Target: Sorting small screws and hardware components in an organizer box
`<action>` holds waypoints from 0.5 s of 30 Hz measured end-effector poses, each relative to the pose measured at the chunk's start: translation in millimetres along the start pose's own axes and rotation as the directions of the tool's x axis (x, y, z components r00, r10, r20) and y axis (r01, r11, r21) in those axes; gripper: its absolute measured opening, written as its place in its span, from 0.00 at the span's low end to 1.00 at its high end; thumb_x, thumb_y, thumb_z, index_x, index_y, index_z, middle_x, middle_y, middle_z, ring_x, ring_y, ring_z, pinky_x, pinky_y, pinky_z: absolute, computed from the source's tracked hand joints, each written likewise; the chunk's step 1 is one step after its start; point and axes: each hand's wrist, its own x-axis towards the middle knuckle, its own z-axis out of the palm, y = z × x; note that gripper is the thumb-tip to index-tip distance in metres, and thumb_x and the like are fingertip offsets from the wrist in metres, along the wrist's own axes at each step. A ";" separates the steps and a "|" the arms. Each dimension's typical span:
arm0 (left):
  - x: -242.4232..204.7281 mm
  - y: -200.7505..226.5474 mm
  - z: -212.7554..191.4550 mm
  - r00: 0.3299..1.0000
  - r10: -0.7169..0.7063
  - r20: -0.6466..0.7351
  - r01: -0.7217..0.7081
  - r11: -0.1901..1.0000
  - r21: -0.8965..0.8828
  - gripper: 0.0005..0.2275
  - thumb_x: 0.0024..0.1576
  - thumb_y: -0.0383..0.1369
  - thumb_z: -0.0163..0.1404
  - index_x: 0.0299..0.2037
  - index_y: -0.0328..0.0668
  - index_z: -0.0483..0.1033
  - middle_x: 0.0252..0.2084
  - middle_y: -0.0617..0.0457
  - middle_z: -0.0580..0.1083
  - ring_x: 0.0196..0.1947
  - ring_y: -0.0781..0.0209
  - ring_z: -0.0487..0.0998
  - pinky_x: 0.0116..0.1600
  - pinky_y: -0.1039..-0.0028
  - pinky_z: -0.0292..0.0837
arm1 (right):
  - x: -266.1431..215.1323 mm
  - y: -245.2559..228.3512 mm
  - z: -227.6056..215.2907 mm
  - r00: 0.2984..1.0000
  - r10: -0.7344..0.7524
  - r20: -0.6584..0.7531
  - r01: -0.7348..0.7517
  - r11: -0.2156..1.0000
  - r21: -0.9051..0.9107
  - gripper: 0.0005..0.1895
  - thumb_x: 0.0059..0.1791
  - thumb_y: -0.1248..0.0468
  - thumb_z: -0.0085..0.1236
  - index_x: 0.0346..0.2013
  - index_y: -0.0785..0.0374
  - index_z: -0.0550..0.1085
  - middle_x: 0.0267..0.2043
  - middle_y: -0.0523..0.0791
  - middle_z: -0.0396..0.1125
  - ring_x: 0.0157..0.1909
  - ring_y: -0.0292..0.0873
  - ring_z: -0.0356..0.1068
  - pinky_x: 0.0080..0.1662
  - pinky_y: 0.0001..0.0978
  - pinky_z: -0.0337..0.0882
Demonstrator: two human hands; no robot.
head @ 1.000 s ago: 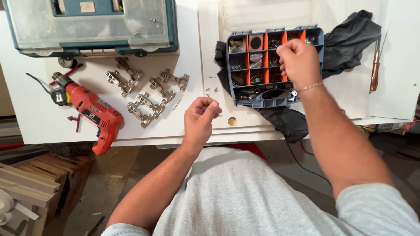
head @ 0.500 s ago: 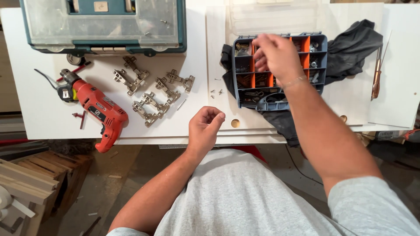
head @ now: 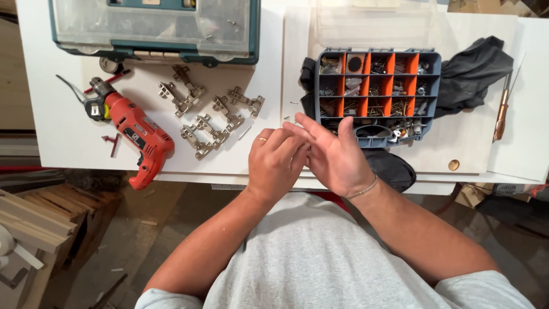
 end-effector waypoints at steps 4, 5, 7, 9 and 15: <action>-10.8 -4.2 2.9 1.000 -0.012 0.028 0.013 1.000 -0.022 0.05 0.53 0.27 0.61 0.34 0.45 0.78 0.30 0.59 0.72 0.31 0.61 0.77 0.42 0.73 0.73 | -3.9 1.4 3.6 1.000 -0.026 0.005 0.026 0.998 -0.060 0.59 0.46 0.21 0.27 0.78 0.59 0.45 0.79 0.57 0.45 0.75 0.58 0.52 0.71 0.52 0.53; -10.3 -4.1 2.4 0.999 -0.007 0.037 0.010 0.998 -0.059 0.05 0.53 0.26 0.61 0.34 0.44 0.78 0.29 0.58 0.72 0.31 0.61 0.76 0.42 0.73 0.73 | -3.5 1.0 4.2 0.999 -0.042 0.009 0.043 0.993 -0.108 0.58 0.47 0.22 0.26 0.78 0.58 0.43 0.80 0.57 0.42 0.77 0.60 0.45 0.72 0.55 0.46; -9.7 -5.8 1.7 0.999 0.000 0.049 0.004 0.995 -0.099 0.04 0.54 0.26 0.61 0.35 0.42 0.78 0.29 0.57 0.71 0.31 0.60 0.76 0.42 0.73 0.73 | -2.8 0.7 6.1 0.998 -0.062 0.011 0.063 0.986 -0.153 0.57 0.47 0.22 0.25 0.79 0.56 0.40 0.81 0.57 0.38 0.80 0.62 0.39 0.73 0.58 0.40; -10.7 -9.3 1.3 0.997 0.026 0.075 -0.015 0.990 -0.137 0.04 0.54 0.27 0.61 0.36 0.44 0.80 0.30 0.58 0.72 0.31 0.60 0.76 0.43 0.73 0.73 | -2.4 1.2 8.6 0.999 -0.041 0.007 0.042 0.974 -0.221 0.57 0.48 0.22 0.25 0.79 0.55 0.35 0.81 0.59 0.32 0.80 0.63 0.32 0.72 0.65 0.33; -23.7 -10.1 5.3 0.998 0.009 0.054 -0.004 0.995 -0.098 0.04 0.53 0.28 0.61 0.35 0.49 0.80 0.31 0.60 0.74 0.31 0.59 0.76 0.41 0.73 0.74 | -8.0 -8.0 22.5 0.999 -0.025 0.028 0.034 0.910 -0.413 0.56 0.50 0.24 0.25 0.79 0.58 0.32 0.82 0.58 0.33 0.80 0.62 0.26 0.67 0.73 0.19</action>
